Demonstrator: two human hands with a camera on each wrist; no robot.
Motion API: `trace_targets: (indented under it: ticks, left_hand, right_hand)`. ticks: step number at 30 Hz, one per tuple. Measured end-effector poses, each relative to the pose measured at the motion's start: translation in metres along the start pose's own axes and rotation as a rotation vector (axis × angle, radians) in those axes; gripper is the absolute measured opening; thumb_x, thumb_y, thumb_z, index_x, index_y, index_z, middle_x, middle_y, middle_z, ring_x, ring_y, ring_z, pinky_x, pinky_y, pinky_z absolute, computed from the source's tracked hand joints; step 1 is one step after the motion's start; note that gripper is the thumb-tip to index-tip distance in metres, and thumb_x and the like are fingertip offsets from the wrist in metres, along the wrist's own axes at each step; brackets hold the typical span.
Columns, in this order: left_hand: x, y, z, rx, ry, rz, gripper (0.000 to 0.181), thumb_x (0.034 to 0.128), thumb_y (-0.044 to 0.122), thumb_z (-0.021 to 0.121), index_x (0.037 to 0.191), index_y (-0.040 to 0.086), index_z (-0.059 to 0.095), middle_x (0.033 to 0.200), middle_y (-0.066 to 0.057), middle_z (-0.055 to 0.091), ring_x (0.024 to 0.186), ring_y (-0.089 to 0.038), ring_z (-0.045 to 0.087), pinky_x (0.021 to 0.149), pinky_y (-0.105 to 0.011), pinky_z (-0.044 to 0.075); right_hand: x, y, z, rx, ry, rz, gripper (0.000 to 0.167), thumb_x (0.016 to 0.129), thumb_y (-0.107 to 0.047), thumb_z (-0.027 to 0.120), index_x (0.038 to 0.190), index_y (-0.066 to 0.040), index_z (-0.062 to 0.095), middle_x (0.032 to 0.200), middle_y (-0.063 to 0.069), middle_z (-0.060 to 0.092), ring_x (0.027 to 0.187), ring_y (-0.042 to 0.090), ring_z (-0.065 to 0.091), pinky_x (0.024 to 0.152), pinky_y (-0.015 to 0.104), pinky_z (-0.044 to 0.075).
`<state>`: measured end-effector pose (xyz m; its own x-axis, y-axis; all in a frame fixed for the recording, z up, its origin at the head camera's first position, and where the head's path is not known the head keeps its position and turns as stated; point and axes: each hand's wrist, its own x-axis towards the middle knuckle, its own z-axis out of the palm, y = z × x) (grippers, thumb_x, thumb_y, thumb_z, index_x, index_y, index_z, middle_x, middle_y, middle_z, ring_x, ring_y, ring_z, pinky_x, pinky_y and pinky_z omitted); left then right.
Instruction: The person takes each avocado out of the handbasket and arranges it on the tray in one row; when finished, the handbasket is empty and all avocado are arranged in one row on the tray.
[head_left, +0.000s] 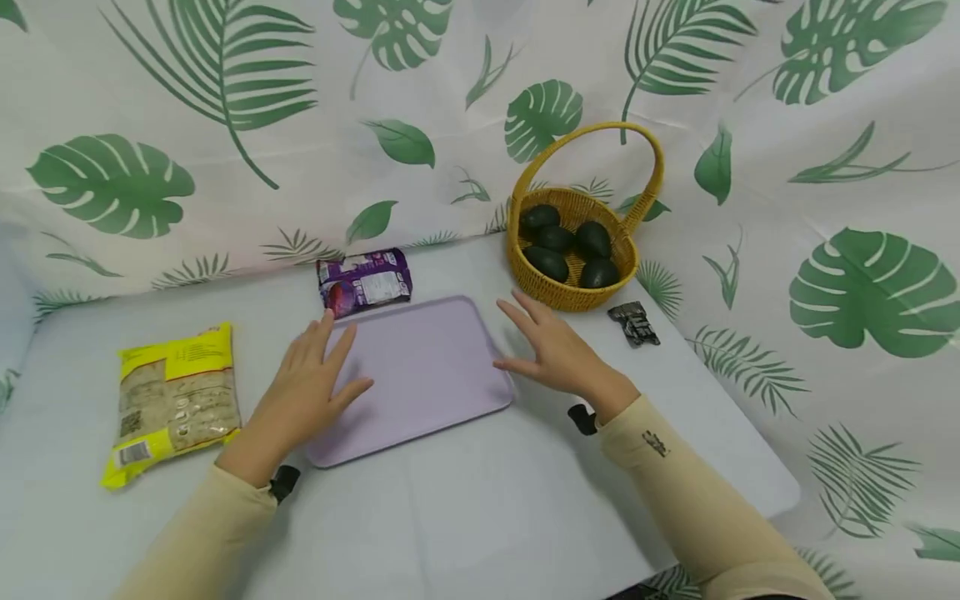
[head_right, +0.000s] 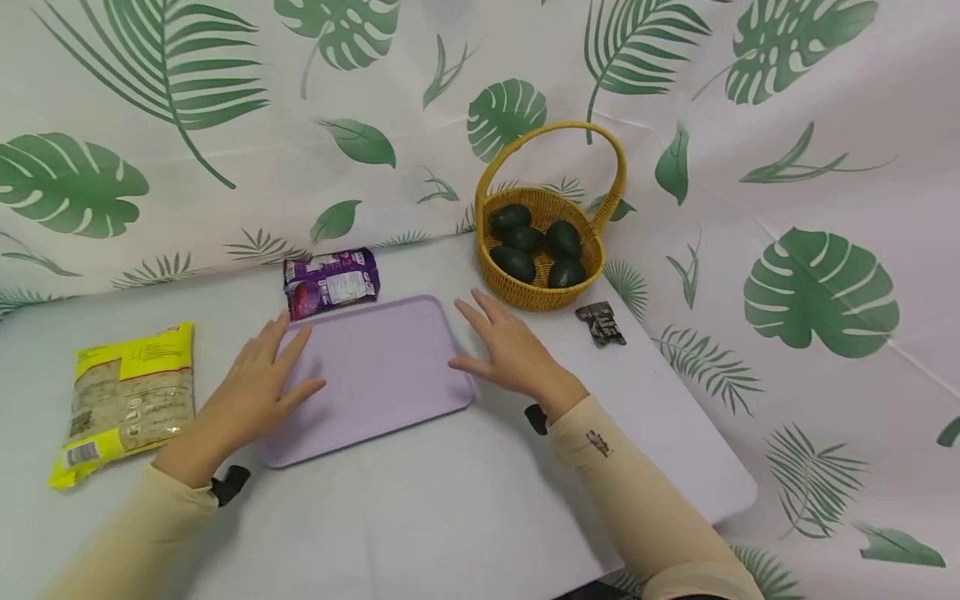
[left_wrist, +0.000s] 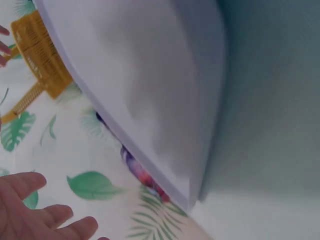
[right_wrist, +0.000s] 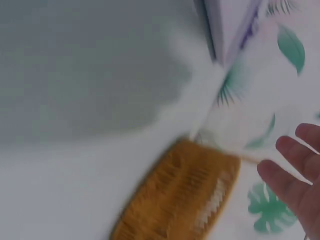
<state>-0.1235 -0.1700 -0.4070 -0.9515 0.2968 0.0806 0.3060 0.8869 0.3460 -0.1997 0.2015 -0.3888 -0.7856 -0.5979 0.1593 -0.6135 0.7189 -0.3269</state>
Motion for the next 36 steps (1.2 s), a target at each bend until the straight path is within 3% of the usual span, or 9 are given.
trace_targets:
  ticks: [4,8,10,13,17,20,25,30,36]
  left_hand:
    - [-0.012,-0.013,-0.013,-0.023,0.027,-0.055,0.081,0.0991,0.053,0.05,0.159,0.011,0.015,0.163,-0.022,-0.002,0.148,-0.046,0.005,0.122,-0.06,0.006]
    - [-0.015,-0.016,-0.014,-0.048,0.024,-0.049,0.083,0.0984,0.057,0.048,0.16,0.015,0.011,0.163,-0.023,-0.002,0.148,-0.047,0.006,0.121,-0.062,0.009]
    - [-0.013,-0.015,-0.014,-0.047,0.039,-0.039,0.083,0.0982,0.057,0.048,0.16,0.016,0.012,0.163,-0.022,-0.001,0.148,-0.047,0.008,0.12,-0.063,0.013]
    - [-0.025,-0.019,-0.017,-0.042,0.05,-0.081,0.082,0.0981,0.058,0.048,0.16,0.014,0.015,0.163,-0.022,0.001,0.147,-0.046,0.01,0.118,-0.066,0.017]
    - [-0.043,-0.026,-0.024,-0.036,0.06,-0.156,0.081,0.0981,0.057,0.049,0.159,0.011,0.019,0.163,-0.023,0.002,0.147,-0.047,0.012,0.114,-0.069,0.02]
    - [-0.051,-0.03,-0.028,-0.026,0.084,-0.212,0.081,0.098,0.055,0.051,0.158,0.009,0.021,0.163,-0.024,0.005,0.145,-0.048,0.017,0.112,-0.07,0.022]
    - [-0.04,-0.033,-0.024,-0.025,0.078,-0.244,0.08,0.0988,0.055,0.049,0.157,0.007,0.022,0.162,-0.025,0.008,0.145,-0.048,0.019,0.114,-0.067,0.024]
    - [-0.019,-0.032,-0.013,-0.026,0.06,-0.193,0.078,0.0992,0.053,0.05,0.157,0.009,0.024,0.162,-0.024,0.009,0.146,-0.045,0.021,0.117,-0.063,0.024]
    - [-0.03,-0.035,-0.015,-0.036,0.063,-0.237,0.077,0.0989,0.051,0.052,0.157,0.01,0.025,0.163,-0.022,0.009,0.144,-0.047,0.023,0.112,-0.065,0.031]
  right_hand:
    - [0.014,0.018,-0.031,0.04,0.021,0.125,0.085,0.091,-0.048,0.068,0.158,-0.018,0.026,0.163,0.013,0.018,0.146,0.039,0.025,0.113,0.062,0.033]
    - [0.021,0.065,-0.058,-0.015,0.012,0.321,0.078,0.094,-0.044,0.064,0.156,-0.012,0.028,0.16,0.02,0.02,0.144,0.045,0.024,0.113,0.065,0.03]
    - [0.028,0.091,-0.07,-0.067,-0.038,0.42,0.075,0.096,-0.039,0.064,0.155,-0.01,0.029,0.158,0.025,0.021,0.142,0.048,0.024,0.112,0.067,0.029]
    - [0.053,0.119,-0.069,-0.131,-0.199,0.485,0.071,0.097,-0.032,0.063,0.154,-0.005,0.031,0.155,0.03,0.022,0.139,0.051,0.027,0.11,0.068,0.031]
    - [0.08,0.136,-0.068,-0.186,-0.393,0.482,0.066,0.096,-0.027,0.064,0.15,0.0,0.038,0.149,0.033,0.032,0.136,0.051,0.033,0.111,0.067,0.032]
    - [0.09,0.141,-0.07,-0.206,-0.462,0.454,0.061,0.096,-0.023,0.062,0.147,0.001,0.041,0.146,0.034,0.038,0.135,0.052,0.034,0.111,0.068,0.031]
    - [0.079,0.158,-0.072,-0.203,-0.513,0.412,0.058,0.097,-0.02,0.058,0.147,0.004,0.039,0.142,0.038,0.039,0.131,0.055,0.036,0.107,0.069,0.034]
    - [0.051,0.173,-0.077,-0.178,-0.505,0.41,0.06,0.096,-0.018,0.06,0.145,0.009,0.038,0.138,0.041,0.041,0.126,0.058,0.04,0.103,0.071,0.037]
    - [0.042,0.169,-0.093,-0.095,-0.353,0.395,0.079,0.095,-0.039,0.064,0.15,0.005,0.028,0.144,0.045,0.025,0.13,0.063,0.025,0.104,0.077,0.027]
